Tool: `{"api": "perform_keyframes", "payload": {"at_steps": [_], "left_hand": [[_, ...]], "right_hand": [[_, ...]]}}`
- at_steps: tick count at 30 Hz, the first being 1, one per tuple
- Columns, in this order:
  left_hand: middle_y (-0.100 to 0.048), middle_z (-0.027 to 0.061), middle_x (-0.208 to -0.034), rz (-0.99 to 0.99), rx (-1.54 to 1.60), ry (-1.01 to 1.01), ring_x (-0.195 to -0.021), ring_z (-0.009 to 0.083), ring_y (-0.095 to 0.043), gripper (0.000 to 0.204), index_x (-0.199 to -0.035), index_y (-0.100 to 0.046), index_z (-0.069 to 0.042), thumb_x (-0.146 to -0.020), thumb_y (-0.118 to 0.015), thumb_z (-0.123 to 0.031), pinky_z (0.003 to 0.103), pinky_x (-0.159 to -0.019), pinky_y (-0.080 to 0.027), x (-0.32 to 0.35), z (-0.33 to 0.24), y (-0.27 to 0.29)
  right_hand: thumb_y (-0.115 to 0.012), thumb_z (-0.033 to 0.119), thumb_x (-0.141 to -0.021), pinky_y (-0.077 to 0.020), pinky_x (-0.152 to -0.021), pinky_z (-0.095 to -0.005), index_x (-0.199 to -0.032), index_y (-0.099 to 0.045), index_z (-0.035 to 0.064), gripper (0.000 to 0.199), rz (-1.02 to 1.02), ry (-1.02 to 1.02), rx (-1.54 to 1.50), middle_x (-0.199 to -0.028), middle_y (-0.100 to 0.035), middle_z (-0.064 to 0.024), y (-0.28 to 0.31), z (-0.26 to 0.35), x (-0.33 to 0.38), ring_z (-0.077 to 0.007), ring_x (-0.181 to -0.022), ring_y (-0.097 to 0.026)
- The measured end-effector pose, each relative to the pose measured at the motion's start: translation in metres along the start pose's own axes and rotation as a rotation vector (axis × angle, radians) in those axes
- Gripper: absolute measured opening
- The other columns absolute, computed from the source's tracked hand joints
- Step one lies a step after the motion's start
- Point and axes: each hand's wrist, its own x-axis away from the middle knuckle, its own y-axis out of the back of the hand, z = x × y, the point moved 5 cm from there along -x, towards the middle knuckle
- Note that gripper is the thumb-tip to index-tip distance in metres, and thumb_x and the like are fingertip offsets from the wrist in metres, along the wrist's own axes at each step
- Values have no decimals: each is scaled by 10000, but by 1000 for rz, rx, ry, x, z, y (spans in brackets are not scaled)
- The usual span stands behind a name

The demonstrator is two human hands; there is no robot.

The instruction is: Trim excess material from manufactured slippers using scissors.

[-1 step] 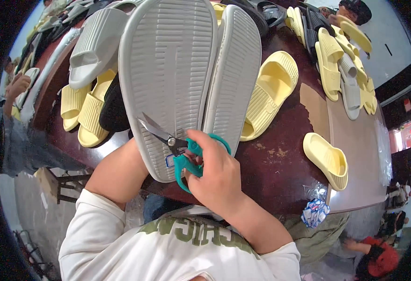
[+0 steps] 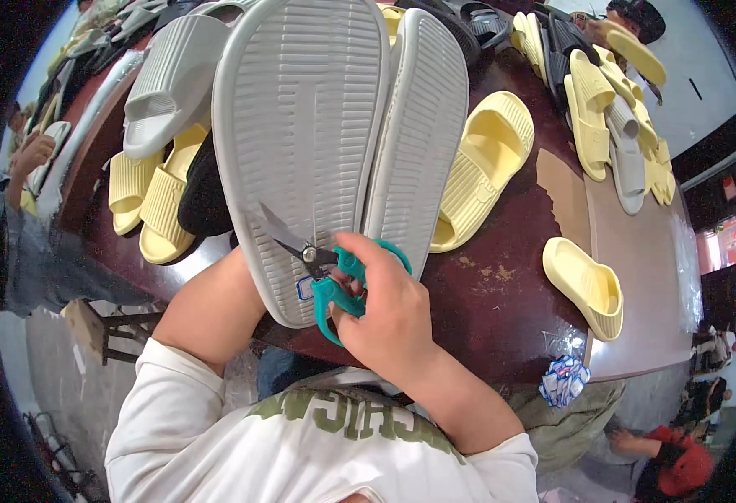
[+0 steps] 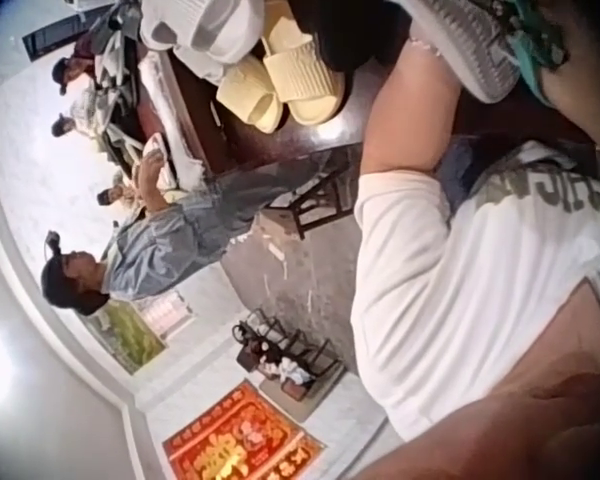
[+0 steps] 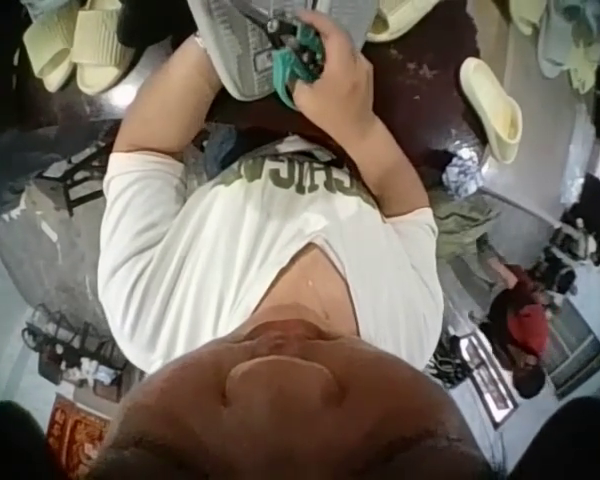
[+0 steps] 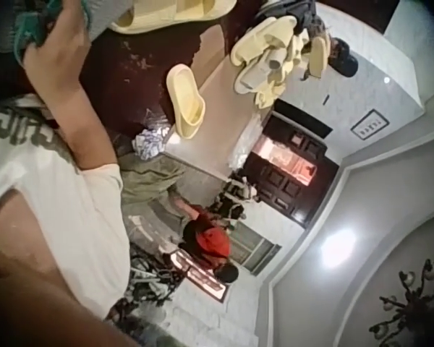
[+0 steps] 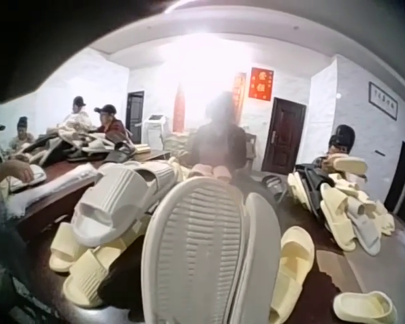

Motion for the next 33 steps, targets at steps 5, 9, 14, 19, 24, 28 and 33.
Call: {"api": "perform_keyframes", "payload": {"at_steps": [5, 9, 14, 19, 24, 28, 33], "left_hand": [[-593, 142, -1044, -1, -59, -13, -894, 229, -606, 369, -1088, -538, -32, -850, -521, -314, 339, -721, -515, 1, -2, 0], [-593, 142, -1041, -11, -111, -28, -890, 230, -605, 363, -1081, -540, -33, -847, -524, -311, 340, -721, -513, 0, 0, -6], [-594, 141, -1036, -17, -172, -38, -885, 232, -605, 356, -1072, -543, -34, -844, -528, -306, 341, -721, -510, -5, -1, -3], [-594, 141, -1032, -24, -248, -60, -880, 233, -604, 348, -1062, -545, -35, -840, -531, -302, 342, -720, -507, -8, 0, -17], [-595, 140, -1027, -3, -304, -61, -875, 235, -604, 341, -1053, -548, -35, -836, -535, -298, 343, -720, -503, -7, -7, -3], [-596, 140, -1024, 26, -351, -57, -871, 236, -604, 334, -1046, -550, -36, -833, -538, -294, 344, -720, -501, -14, 2, -14], [-596, 139, -1019, 177, -319, -11, -866, 238, -603, 327, -1037, -552, -37, -829, -541, -290, 345, -719, -498, -2, -2, -21]], "right_hand": [[-691, -34, -681, -472, -633, -226, -1141, -451, 47, 525, -26, 56, -14, -905, -577, -74, 1, -3, 14, -125, -763, -582], [-695, -52, -683, -468, -638, -229, -1166, -401, 39, 573, 67, 162, -31, -919, -563, -77, -4, -4, 24, -130, -758, -568], [-691, -95, -672, -473, -647, -236, -1184, -346, 32, 630, -82, 132, -103, -907, -563, -85, 5, -10, 22, -145, -766, -570], [-669, -120, -681, -487, -644, -244, -1178, -328, 33, 622, -27, 197, -58, -870, -563, -101, -3, -6, 24, -158, -757, -584], [-657, -119, -690, -483, -608, -229, -1168, -329, 38, 600, -78, 315, -75, -853, -570, -113, -9, -13, 27, -139, -728, -581], [-656, -119, -689, -469, -580, -214, -1163, -330, 42, 597, -33, 68, -354, -845, -576, -114, 2, -13, 38, -127, -722, -578], [-666, -110, -678, -460, -564, -213, -1151, -344, 53, 595, 20, 32, -382, -830, -573, -103, 45, -6, 68, -122, -708, -570]]}}
